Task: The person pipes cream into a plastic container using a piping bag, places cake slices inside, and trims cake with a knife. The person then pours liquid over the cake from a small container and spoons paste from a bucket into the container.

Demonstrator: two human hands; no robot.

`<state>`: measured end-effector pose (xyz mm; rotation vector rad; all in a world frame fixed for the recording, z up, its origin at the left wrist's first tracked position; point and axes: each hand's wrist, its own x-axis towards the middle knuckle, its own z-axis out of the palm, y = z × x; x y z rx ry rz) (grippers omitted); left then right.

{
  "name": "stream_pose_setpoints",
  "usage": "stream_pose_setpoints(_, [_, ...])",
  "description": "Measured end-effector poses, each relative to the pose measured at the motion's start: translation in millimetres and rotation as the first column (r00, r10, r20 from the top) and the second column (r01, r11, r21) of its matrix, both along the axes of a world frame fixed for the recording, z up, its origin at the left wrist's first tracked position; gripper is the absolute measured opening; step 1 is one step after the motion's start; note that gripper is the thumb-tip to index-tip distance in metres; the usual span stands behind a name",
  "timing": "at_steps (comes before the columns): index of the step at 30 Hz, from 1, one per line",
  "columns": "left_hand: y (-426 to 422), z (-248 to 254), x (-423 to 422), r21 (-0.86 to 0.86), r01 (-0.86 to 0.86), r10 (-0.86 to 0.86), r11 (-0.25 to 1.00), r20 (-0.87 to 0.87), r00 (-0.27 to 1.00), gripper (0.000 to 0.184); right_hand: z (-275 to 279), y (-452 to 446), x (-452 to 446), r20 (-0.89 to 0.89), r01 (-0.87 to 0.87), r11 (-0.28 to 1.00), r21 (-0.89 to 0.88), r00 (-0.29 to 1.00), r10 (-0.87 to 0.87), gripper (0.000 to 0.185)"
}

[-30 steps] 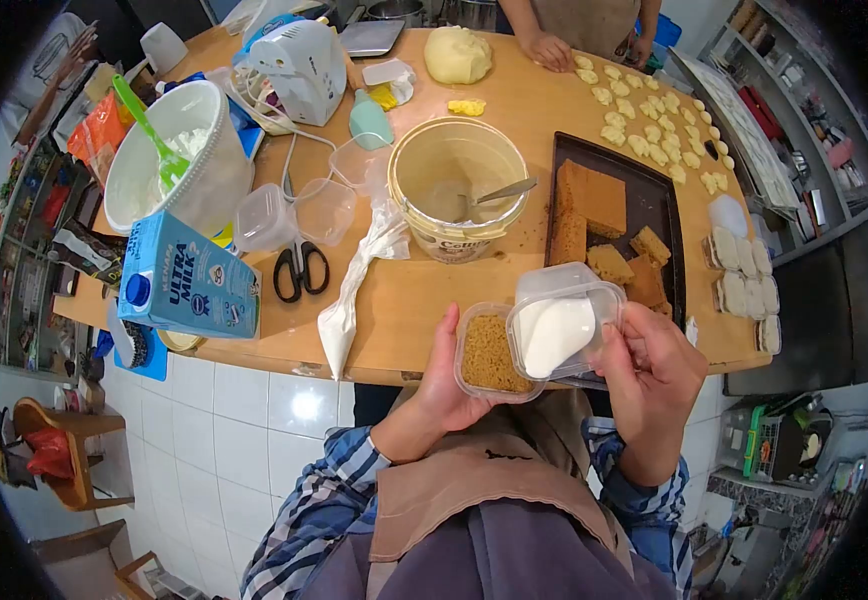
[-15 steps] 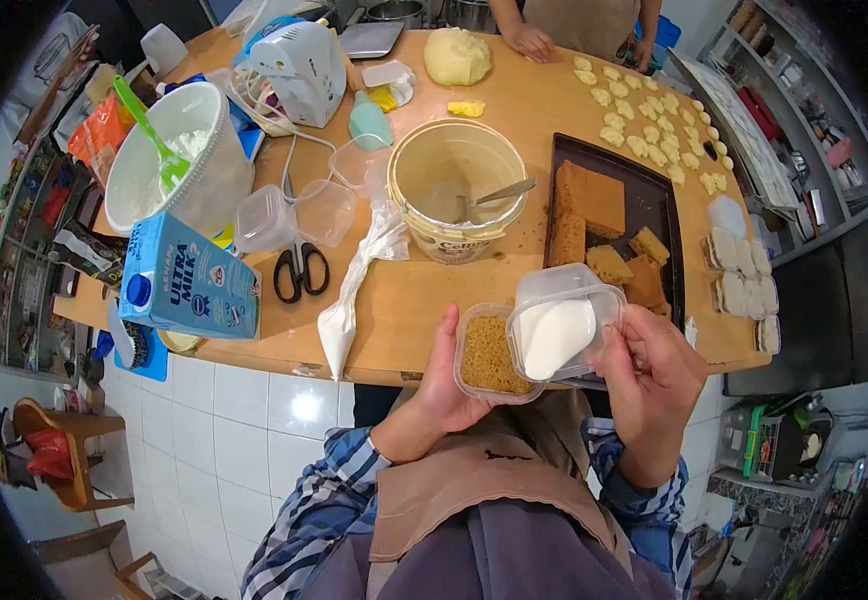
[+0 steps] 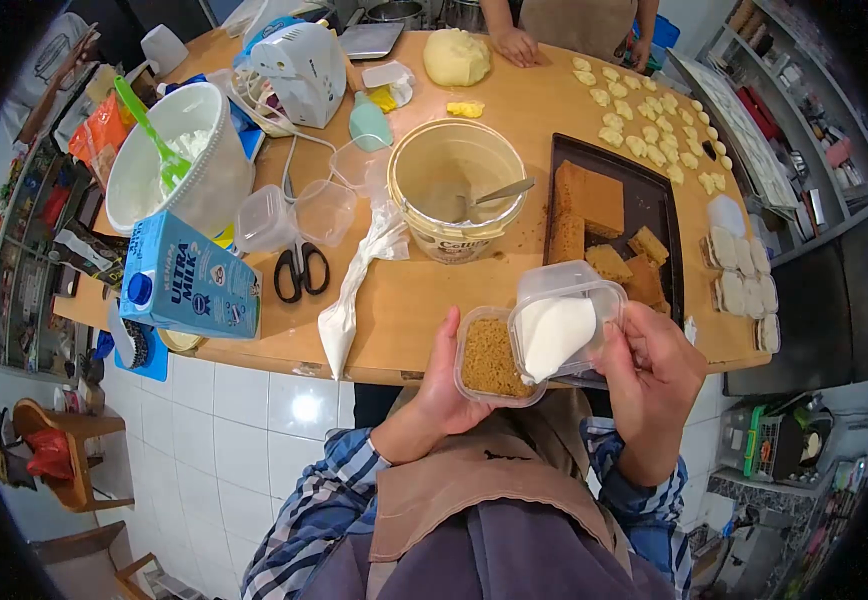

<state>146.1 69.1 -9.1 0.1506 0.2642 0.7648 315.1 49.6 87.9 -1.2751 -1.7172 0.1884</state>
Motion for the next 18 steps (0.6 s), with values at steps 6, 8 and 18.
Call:
stream_pose_setpoints(6, [-7, -11, 1, 0.008, 0.046, -0.046, 0.999, 0.035, 0.998, 0.072, -5, 6, 4, -0.004, 0.073, 0.996, 0.042, 0.997, -0.073, 0.022])
stream_pose_setpoints(8, [-10, -10, 0, -0.017, 0.067, -0.067, 0.998, 0.020, 0.998, 0.072, -4, 7, 6, -0.014, 0.099, 0.995, -0.020, 0.995, -0.100, 0.021])
stream_pose_setpoints(18, [-13, 2, 9, -0.017, 0.098, -0.099, 0.995, -0.087, 0.991, 0.071, -3, 9, 1, -0.053, 0.113, 0.991, -0.069, 0.992, -0.117, 0.017])
